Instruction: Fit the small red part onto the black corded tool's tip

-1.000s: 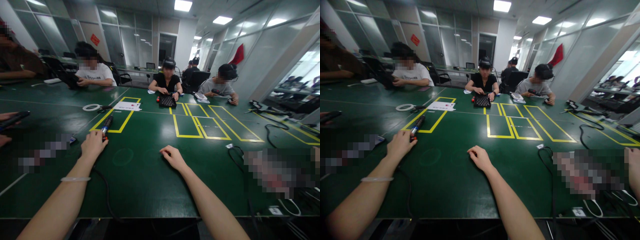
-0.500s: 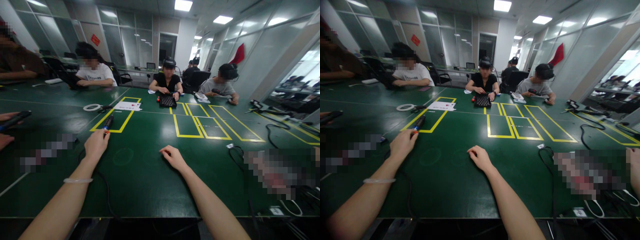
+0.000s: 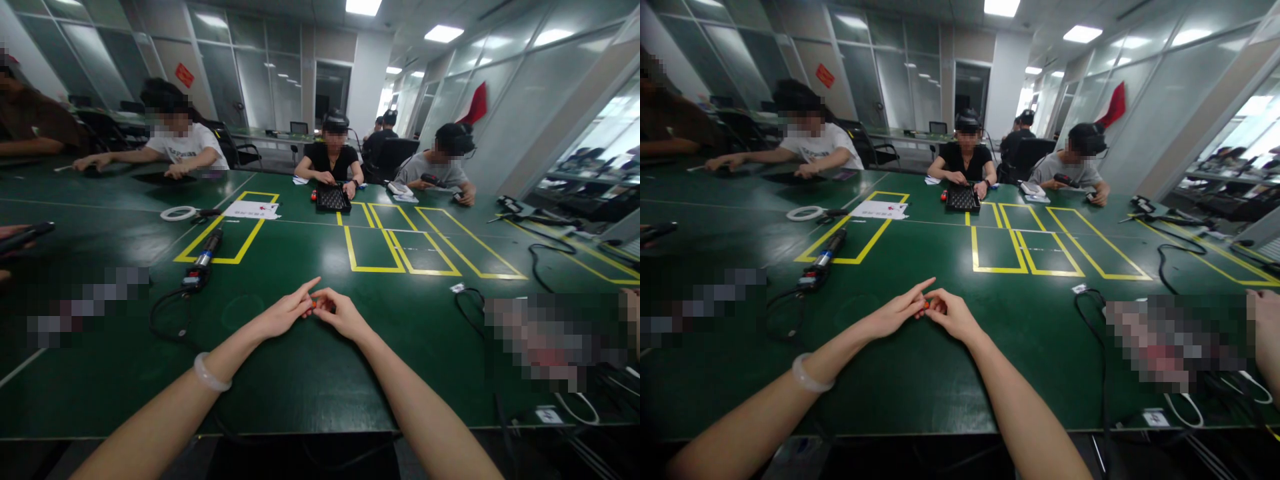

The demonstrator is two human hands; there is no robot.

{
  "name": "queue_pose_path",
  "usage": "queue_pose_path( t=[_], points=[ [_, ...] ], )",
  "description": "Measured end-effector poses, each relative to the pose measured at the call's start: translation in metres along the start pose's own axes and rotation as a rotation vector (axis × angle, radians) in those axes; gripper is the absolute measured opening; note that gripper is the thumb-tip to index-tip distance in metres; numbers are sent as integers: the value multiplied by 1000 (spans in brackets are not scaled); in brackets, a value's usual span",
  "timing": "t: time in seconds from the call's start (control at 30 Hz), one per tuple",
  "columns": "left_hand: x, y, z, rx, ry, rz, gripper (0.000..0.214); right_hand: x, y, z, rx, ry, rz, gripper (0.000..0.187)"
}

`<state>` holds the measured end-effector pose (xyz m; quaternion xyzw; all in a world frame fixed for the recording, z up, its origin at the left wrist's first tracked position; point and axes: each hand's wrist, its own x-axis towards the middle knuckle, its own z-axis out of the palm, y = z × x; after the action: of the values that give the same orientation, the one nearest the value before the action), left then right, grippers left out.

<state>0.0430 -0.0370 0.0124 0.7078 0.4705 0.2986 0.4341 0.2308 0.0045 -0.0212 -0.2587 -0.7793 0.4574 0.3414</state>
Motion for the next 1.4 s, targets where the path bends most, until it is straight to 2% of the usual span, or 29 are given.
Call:
queue_pose_path(
  t=[0.1, 0.23, 0.37, 0.53, 0.67, 0.87, 1.13, 1.23, 1.3, 1.4],
  points=[
    [-2, -6, 1, 0, -13, 3, 61, 0, -2, 1, 18, -39, 16, 16],
    [-5, -7, -3, 93, 72, -2, 51, 1, 4, 2, 104, -4, 73, 16],
    [-9, -2, -4, 278, 185, 117, 37, 4, 13, -1, 192, 84, 152, 24],
    [-12, 2, 0, 427, 208, 208, 28, 5, 12, -3, 222, 92, 188, 34],
    [-10, -3, 2, 479, 227, 205, 24, 5, 10, -1, 208, 42, 193, 41],
    [-7, -8, -2, 441, 273, 133, 29, 5, 11, 2, 330, 97, 160, 36],
    [-10, -7, -3, 431, 177, 132, 32, 3, 9, 4, 229, 62, 141, 28],
    [-9, -5, -12, 508, 157, 127, 36, 3, 10, 3, 173, 64, 144, 27],
    [-11, -6, -28, 615, 261, 85, 39, 3, 11, 3, 151, 85, 148, 26],
    [-21, -17, -68, 827, 572, -118, 46, 3, 11, 1, 150, 101, 142, 25]
  ],
)
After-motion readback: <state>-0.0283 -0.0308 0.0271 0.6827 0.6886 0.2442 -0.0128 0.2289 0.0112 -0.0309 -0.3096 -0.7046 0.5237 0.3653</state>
